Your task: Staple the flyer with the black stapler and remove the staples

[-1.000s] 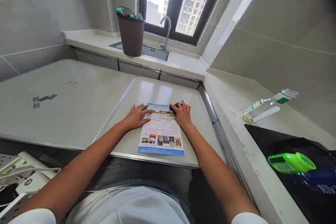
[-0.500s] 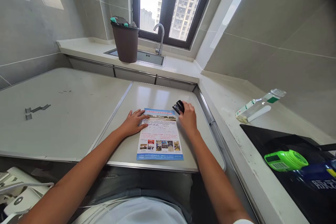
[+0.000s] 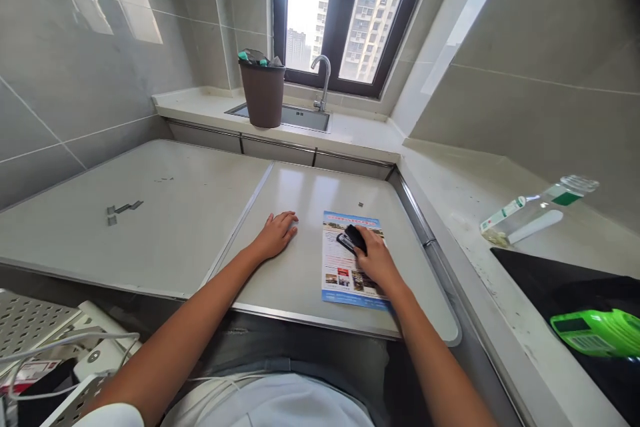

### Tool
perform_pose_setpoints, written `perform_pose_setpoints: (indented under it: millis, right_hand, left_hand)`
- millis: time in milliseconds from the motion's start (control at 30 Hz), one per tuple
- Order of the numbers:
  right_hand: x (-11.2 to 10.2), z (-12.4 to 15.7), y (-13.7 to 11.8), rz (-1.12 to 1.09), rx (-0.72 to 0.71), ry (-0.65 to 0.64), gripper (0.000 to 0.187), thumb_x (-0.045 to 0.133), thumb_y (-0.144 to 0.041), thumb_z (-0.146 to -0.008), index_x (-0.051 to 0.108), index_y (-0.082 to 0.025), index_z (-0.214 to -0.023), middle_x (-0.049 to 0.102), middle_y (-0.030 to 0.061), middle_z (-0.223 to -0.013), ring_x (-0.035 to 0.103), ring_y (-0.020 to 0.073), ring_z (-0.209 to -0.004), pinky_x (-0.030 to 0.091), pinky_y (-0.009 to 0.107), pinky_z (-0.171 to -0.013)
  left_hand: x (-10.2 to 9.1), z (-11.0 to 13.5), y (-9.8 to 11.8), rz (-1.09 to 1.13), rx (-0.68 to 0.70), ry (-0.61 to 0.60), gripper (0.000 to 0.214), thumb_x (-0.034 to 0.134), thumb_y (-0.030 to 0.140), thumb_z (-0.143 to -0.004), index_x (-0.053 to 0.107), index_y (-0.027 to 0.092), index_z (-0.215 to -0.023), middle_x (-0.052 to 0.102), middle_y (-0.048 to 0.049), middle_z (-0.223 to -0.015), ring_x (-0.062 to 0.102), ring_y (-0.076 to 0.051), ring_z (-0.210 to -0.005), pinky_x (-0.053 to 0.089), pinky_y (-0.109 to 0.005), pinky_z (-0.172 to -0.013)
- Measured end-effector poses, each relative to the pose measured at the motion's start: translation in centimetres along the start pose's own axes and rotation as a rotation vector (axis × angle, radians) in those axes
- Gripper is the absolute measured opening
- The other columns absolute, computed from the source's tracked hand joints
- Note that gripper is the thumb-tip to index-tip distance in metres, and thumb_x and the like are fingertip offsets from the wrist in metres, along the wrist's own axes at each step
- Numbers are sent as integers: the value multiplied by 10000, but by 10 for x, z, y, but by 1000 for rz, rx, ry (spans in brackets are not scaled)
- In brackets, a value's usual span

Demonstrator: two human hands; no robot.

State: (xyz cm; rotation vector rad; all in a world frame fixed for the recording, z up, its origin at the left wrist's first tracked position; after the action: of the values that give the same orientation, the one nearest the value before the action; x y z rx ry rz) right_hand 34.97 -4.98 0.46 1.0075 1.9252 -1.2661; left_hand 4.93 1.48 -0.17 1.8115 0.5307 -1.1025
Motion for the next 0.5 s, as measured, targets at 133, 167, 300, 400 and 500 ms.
perform_pose_setpoints:
  millis: [133, 167, 300, 400, 500]
  right_hand:
    - [-16, 12, 34, -17, 33, 46, 568, 594, -266, -898, 573, -314, -1463, 677, 114, -1370, 612, 370, -1271, 474, 575, -1112]
    - [-19, 12, 37, -39, 30, 38, 536, 597, -308, -914, 586, -313, -1450, 678, 112, -1377, 620, 366, -1270, 482, 565, -1105]
    - [-36, -4, 54, -156, 53, 75, 380, 459, -465, -1035, 684, -268, -1269, 745, 106, -1200, 713, 299, -1077, 571, 446, -927]
    - [-50, -30, 73, -92, 74, 193, 367, 428, -438, -1039, 705, -215, -1132, 741, 125, -1051, 716, 280, -929, 581, 421, -836]
    - [-39, -56, 82, -26, 13, 164, 291, 516, -359, -983, 713, -197, -1120, 710, 149, -1134, 695, 300, -1023, 563, 472, -951]
  left_hand:
    - [1, 0, 1, -7, -6, -2, 378, 322, 358, -1090, 579, 247, -1344, 532, -116, -1580, 454, -258, -1517, 215, -645, -1301]
    - [1, 0, 1, -8, -7, -1, 372, 321, 354, -1091, 578, 247, -1336, 534, -112, -1576, 458, -254, -1513, 216, -644, -1301]
    - [2, -1, -1, 2, -6, 10, 367, 298, 330, -1094, 583, 239, -1307, 549, -119, -1551, 473, -256, -1494, 220, -655, -1294]
    - [2, -2, -3, 4, -2, 19, 363, 301, 327, -1090, 587, 238, -1295, 560, -122, -1533, 487, -264, -1479, 227, -657, -1290]
    - [1, -3, -4, 0, -3, 24, 360, 302, 326, -1087, 586, 239, -1290, 563, -124, -1525, 504, -267, -1459, 230, -651, -1290]
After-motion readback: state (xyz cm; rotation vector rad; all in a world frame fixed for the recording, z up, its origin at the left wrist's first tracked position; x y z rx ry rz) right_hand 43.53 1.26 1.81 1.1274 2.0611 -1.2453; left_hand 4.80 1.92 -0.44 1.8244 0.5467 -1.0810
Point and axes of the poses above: each hand's wrist, its own z-axis away from the middle knuckle, its own x-axis out of the palm, y = z × x, the point moved 5 cm from there along -z, towards the middle knuckle
